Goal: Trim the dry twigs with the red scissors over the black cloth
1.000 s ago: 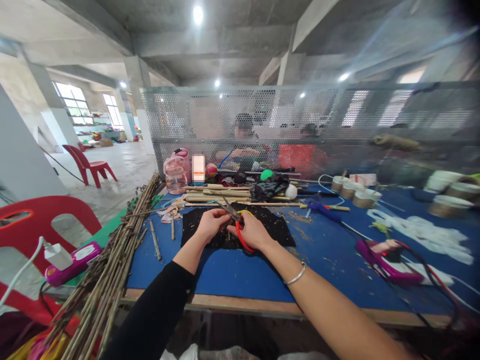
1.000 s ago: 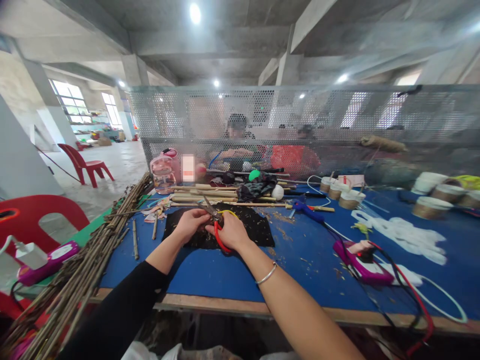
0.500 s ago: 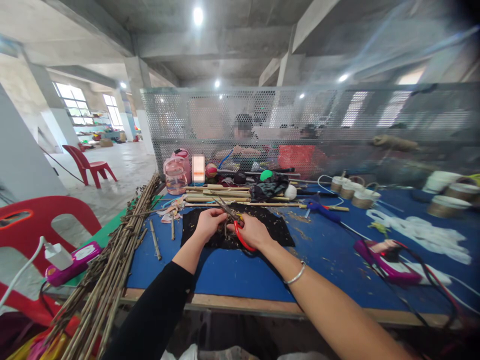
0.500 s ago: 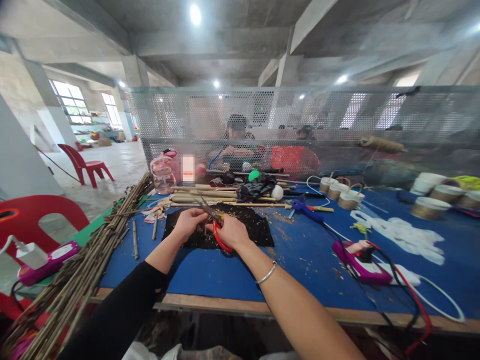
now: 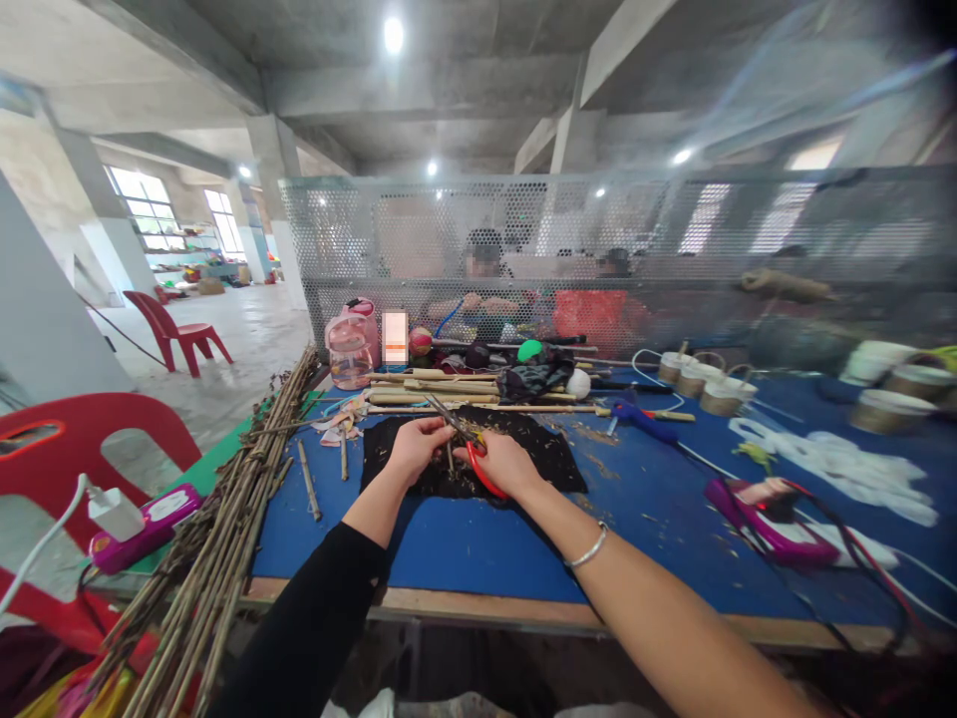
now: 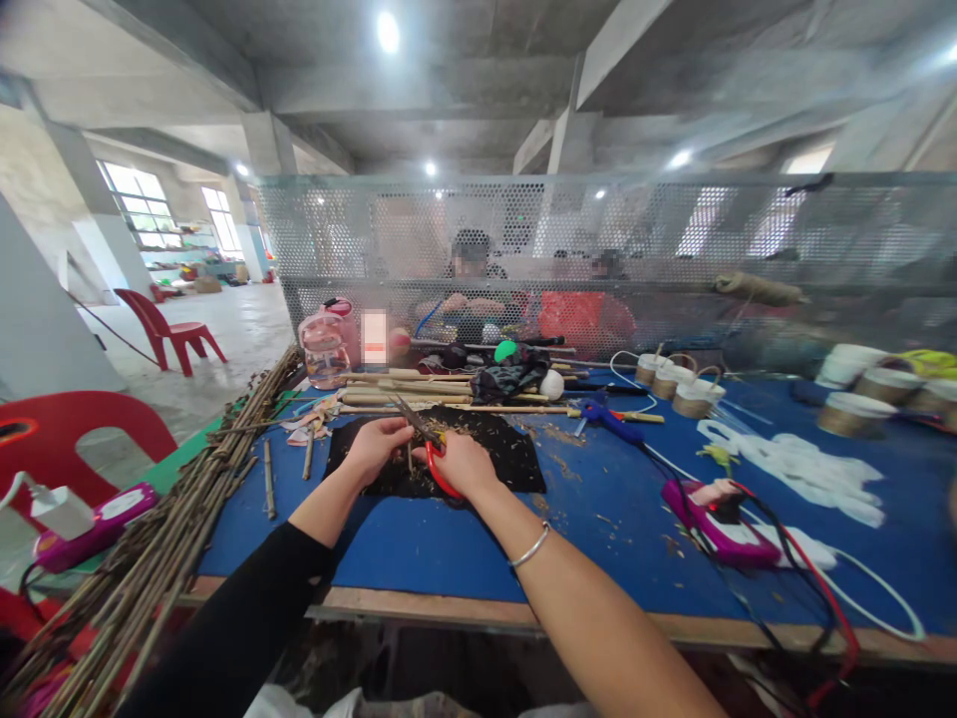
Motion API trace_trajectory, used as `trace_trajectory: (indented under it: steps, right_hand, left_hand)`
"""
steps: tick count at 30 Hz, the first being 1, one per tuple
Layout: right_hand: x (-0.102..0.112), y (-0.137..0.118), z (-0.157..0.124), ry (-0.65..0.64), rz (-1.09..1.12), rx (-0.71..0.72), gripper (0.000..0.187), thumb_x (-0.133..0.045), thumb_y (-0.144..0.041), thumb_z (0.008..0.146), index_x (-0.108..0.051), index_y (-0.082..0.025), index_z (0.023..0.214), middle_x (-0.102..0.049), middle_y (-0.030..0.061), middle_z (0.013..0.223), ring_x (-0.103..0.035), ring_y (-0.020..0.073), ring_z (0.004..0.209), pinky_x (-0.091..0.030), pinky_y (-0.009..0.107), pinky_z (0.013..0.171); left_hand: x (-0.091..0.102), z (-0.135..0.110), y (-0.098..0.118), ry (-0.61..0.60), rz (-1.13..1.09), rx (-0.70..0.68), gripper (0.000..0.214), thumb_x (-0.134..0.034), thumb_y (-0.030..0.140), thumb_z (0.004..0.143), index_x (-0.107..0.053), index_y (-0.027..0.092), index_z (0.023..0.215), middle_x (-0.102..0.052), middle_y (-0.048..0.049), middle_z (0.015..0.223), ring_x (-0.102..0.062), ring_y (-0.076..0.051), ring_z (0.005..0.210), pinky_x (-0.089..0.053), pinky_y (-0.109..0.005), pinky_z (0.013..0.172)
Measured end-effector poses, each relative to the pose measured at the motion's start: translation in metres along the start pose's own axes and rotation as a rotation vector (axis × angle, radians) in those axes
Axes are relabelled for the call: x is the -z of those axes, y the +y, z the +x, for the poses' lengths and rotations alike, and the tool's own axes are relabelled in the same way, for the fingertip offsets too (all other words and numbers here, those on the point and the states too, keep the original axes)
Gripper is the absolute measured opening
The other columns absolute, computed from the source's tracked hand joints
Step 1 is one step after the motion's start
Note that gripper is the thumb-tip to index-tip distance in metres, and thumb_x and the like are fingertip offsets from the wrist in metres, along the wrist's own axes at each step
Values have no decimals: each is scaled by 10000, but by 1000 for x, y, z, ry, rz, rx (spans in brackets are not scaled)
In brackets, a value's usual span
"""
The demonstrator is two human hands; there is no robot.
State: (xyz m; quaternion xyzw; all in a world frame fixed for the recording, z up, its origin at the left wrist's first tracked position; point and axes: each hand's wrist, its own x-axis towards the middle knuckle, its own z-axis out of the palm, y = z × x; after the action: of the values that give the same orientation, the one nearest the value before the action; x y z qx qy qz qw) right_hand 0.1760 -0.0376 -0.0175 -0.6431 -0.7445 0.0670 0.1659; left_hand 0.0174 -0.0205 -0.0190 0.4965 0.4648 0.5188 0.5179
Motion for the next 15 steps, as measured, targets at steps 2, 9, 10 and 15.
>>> trace_trajectory:
  steps: [2,9,10,15]
  right_hand:
    - [1,-1,-1,2,-8,3,511,-429,-670,735,-569,-191,848,-653,94,842,-618,233,791,-384,269,627]
    - [0,-2,-3,50,19,66,546,-488,-663,699,-512,-180,953,-621,91,937,-599,222,842,-391,274,655]
    - [0,-2,-2,56,29,79,542,-496,-657,698,-511,-177,950,-616,92,945,-595,217,848,-390,271,660]
    - [-1,1,-1,22,65,63,498,-472,-644,726,-526,-183,904,-630,74,872,-598,200,784,-363,249,605]
  left_hand:
    - [1,1,-1,5,-7,-5,298,-730,319,555,-693,126,779,-654,-22,677,-460,-54,469,-355,-182,456]
    - [-1,-1,1,33,23,-48,286,-740,301,524,-680,105,723,-627,-14,597,-442,-59,450,-336,-186,445]
    - [-2,-2,2,38,46,-54,270,-738,296,524,-679,106,707,-619,-9,577,-426,-55,437,-327,-188,437]
    - [-3,-4,5,55,79,-82,245,-728,282,526,-686,110,695,-628,-16,587,-430,-61,443,-330,-196,445]
